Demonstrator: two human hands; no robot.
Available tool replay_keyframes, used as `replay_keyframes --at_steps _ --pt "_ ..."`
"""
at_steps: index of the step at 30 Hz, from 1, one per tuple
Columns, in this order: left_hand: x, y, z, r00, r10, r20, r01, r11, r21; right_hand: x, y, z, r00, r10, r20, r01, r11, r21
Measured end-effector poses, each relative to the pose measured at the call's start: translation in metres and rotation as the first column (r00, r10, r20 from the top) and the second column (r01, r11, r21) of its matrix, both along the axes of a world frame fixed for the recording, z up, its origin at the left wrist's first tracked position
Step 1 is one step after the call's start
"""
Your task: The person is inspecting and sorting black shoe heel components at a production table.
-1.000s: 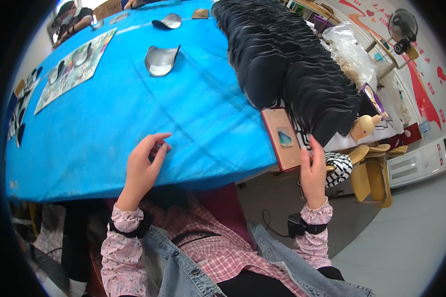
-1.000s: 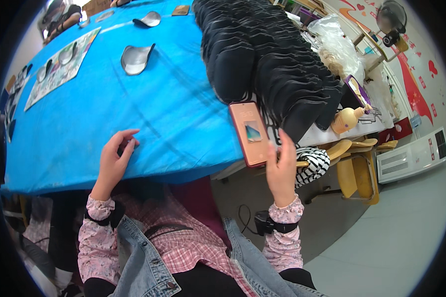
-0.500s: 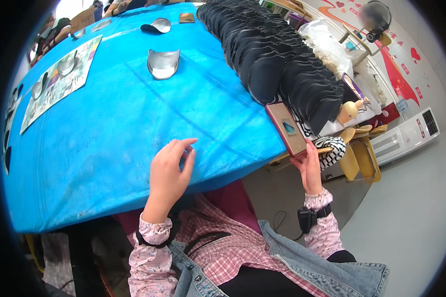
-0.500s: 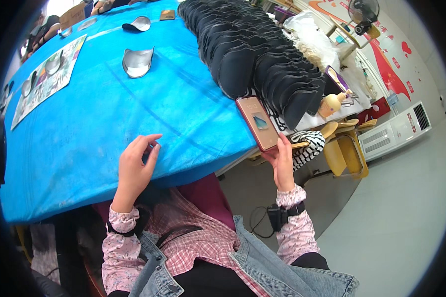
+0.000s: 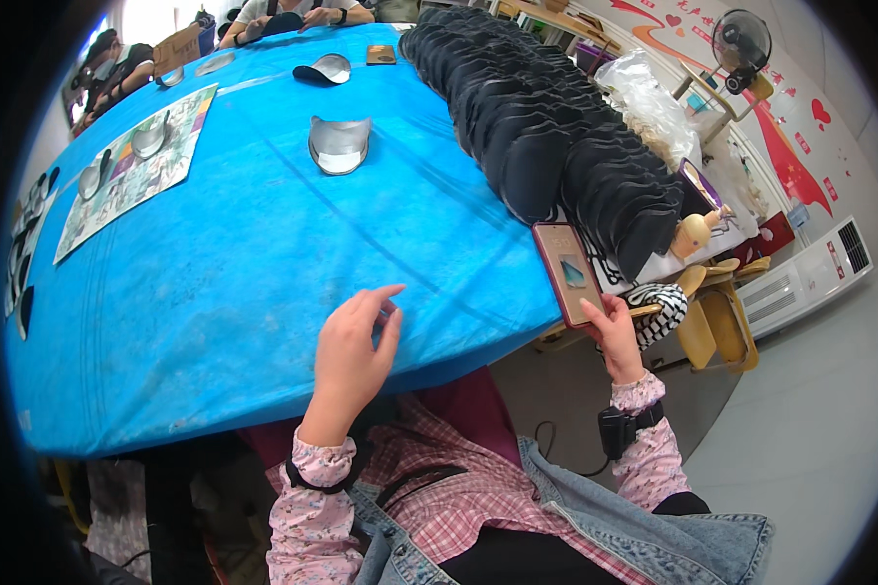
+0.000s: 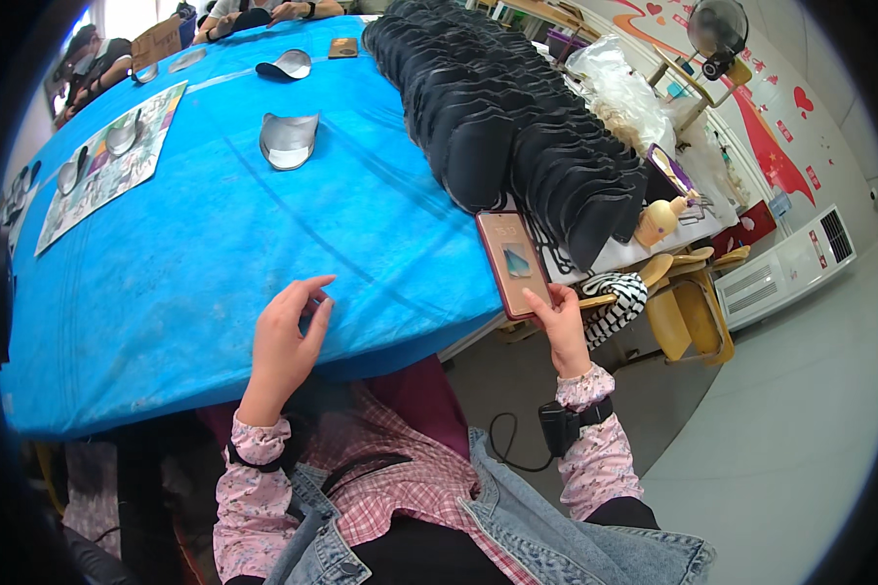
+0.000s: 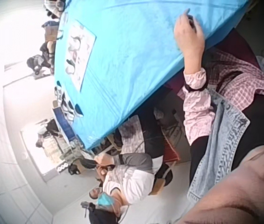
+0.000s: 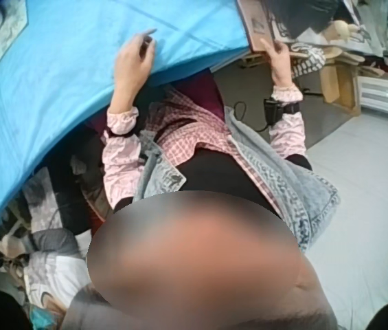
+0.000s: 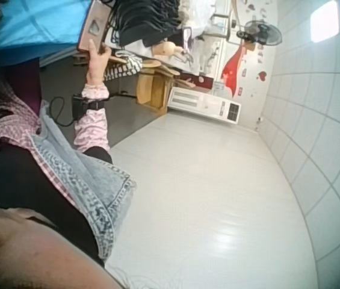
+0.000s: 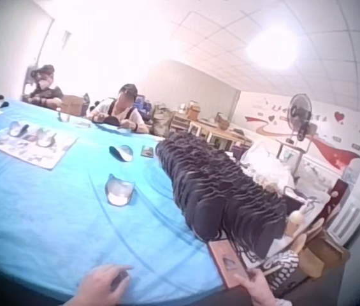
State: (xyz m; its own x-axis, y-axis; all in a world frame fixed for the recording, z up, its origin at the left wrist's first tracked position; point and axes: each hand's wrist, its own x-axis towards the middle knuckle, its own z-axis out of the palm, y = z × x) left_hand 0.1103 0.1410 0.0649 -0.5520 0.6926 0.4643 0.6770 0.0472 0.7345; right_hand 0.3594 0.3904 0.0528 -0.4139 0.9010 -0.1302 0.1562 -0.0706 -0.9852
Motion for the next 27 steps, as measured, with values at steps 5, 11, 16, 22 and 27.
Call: replay_keyframes --at_steps 5,11,16,22,27 --pt "0.0 0.0 0.0 1.0 0.004 -0.019 -0.004 1.0 -0.009 -0.001 -0.002 0.0 0.998 0.045 -0.037 -0.043 0.997 0.061" --pt "0.0 0.002 0.0 0.999 0.02 -0.039 -0.021 1.0 -0.024 0.001 0.0 -0.008 0.998 0.049 -0.038 -0.044 0.991 0.126" --pt "0.003 0.003 0.0 1.0 0.022 -0.004 -0.022 0.999 -0.029 0.015 0.011 -0.013 0.998 0.046 -0.037 -0.039 0.985 0.171" --pt "0.004 0.004 0.0 0.999 0.035 0.01 -0.035 0.999 -0.039 0.018 0.005 -0.01 0.998 0.061 -0.034 -0.053 0.979 0.199" --pt "0.004 0.004 0.001 0.999 0.035 -0.004 -0.035 0.998 -0.059 0.021 -0.002 0.02 0.97 0.011 0.242 -0.102 0.925 0.367"
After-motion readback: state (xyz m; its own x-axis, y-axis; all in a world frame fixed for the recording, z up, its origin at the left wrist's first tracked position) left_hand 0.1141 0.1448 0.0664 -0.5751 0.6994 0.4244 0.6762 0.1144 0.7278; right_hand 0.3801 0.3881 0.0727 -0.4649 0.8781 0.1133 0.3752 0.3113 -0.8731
